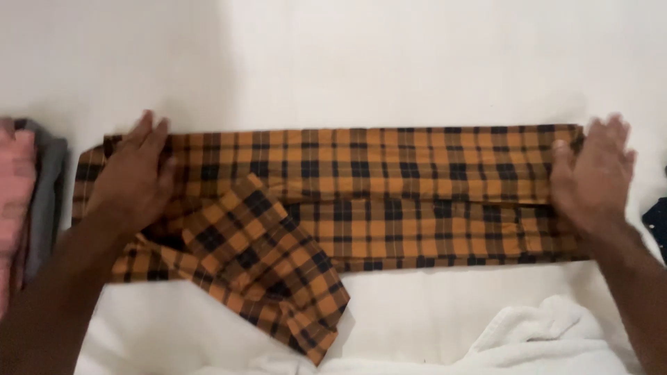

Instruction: The person folds a yellow and black plaid shirt on a white bed. They smooth the fabric, fold the sleeves inward, fold the shirt in half lengthwise, and then fold it into a compact rectangle.

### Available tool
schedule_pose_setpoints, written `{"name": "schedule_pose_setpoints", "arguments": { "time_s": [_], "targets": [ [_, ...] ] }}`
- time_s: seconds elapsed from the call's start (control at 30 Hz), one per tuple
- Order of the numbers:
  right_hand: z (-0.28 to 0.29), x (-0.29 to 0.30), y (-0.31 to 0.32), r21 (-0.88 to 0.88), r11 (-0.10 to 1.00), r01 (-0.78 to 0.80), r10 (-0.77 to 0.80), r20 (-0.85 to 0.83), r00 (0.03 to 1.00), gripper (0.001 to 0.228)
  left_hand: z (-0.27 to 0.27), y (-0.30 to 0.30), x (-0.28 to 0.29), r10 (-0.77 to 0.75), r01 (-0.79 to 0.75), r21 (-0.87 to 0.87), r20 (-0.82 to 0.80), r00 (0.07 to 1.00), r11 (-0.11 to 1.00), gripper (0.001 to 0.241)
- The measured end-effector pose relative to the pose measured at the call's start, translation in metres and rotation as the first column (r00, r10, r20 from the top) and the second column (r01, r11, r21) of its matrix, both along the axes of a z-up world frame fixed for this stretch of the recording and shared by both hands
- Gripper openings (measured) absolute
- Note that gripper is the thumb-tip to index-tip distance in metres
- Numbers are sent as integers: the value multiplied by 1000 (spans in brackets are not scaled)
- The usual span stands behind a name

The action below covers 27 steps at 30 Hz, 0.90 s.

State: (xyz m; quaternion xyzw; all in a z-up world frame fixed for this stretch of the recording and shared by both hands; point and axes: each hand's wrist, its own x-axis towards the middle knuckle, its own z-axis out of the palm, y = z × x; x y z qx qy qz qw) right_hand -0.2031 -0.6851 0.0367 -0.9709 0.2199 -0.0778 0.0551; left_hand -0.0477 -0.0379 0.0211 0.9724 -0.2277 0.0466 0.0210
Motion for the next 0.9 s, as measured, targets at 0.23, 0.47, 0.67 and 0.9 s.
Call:
{"name": "schedule_pose_setpoints", "arguments": {
  "time_s": [0.23,0.47,0.67,0.9],
  "targets": [
    [62,1,208,353,852,-386,463,-166,871,52,59,-54,-95,164,-286,-518,-268,949,806,37],
    [63,34,334,249,354,-901,930,9,368,56,48,-30,-102,89,-259,-492,-342,935,831,47],
    [40,48,347,-4,142,-990,889,-439,130,99,56,-25,-96,98,-412,-508,-534,840,757,48],
    [49,14,294,93,95,-991,995,16,96,42,57,-21,-96,39,-429,-469,-639,768,772,61]
  ]
}}
